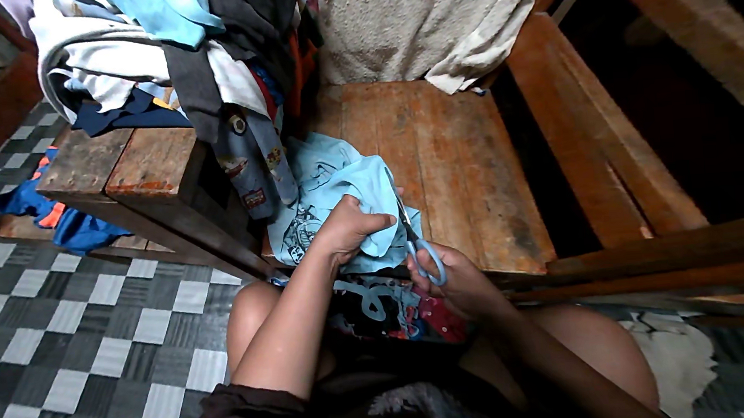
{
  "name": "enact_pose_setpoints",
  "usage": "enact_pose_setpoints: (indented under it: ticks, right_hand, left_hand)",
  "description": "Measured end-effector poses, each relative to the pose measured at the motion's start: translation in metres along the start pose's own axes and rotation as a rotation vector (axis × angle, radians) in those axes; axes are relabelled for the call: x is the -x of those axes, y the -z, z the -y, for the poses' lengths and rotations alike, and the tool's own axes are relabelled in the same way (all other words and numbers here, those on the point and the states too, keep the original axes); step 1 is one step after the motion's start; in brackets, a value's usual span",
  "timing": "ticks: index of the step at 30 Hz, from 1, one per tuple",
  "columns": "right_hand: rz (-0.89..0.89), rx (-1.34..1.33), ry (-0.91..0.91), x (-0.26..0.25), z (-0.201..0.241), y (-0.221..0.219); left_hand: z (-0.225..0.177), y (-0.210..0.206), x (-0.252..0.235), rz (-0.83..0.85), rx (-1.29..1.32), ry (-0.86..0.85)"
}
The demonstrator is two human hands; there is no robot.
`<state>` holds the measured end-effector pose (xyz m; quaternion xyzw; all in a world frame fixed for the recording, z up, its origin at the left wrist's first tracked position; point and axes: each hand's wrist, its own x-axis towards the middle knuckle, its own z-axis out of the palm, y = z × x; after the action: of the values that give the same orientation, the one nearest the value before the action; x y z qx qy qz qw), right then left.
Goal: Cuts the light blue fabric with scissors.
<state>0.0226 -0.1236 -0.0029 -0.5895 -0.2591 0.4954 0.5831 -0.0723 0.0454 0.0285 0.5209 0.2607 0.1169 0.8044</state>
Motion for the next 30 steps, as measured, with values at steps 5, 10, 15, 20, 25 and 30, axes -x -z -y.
enact_pose_setpoints:
  ticks: [5,10,15,20,25,30]
  right_hand:
    - [0.011,-0.012,0.016,-0.002,-0.003,0.004]
    - [-0.015,0.03,-0.001,-0.001,0.001,0.002]
    - [-0.036,0.077,-0.014,0.001,0.004,0.003]
    - [-0.011,0.047,-0.016,0.002,0.005,0.007]
    - [0.012,0.02,-0.001,0.0,0.003,0.009]
    - [0.003,0.065,-0.008,0.0,0.004,0.008]
  left_hand:
    - [0.003,0.001,0.0,0.075,-0.049,0.026]
    - [0.003,0.003,-0.001,0.09,-0.049,-0.005]
    - [0.001,0.008,-0.001,0.097,-0.065,-0.015]
    - [-0.001,0.014,0.001,0.149,-0.144,0.021]
    - [-0.002,0.016,0.003,0.235,-0.248,0.054]
    - [-0.003,0.017,0.004,0.239,-0.244,0.043]
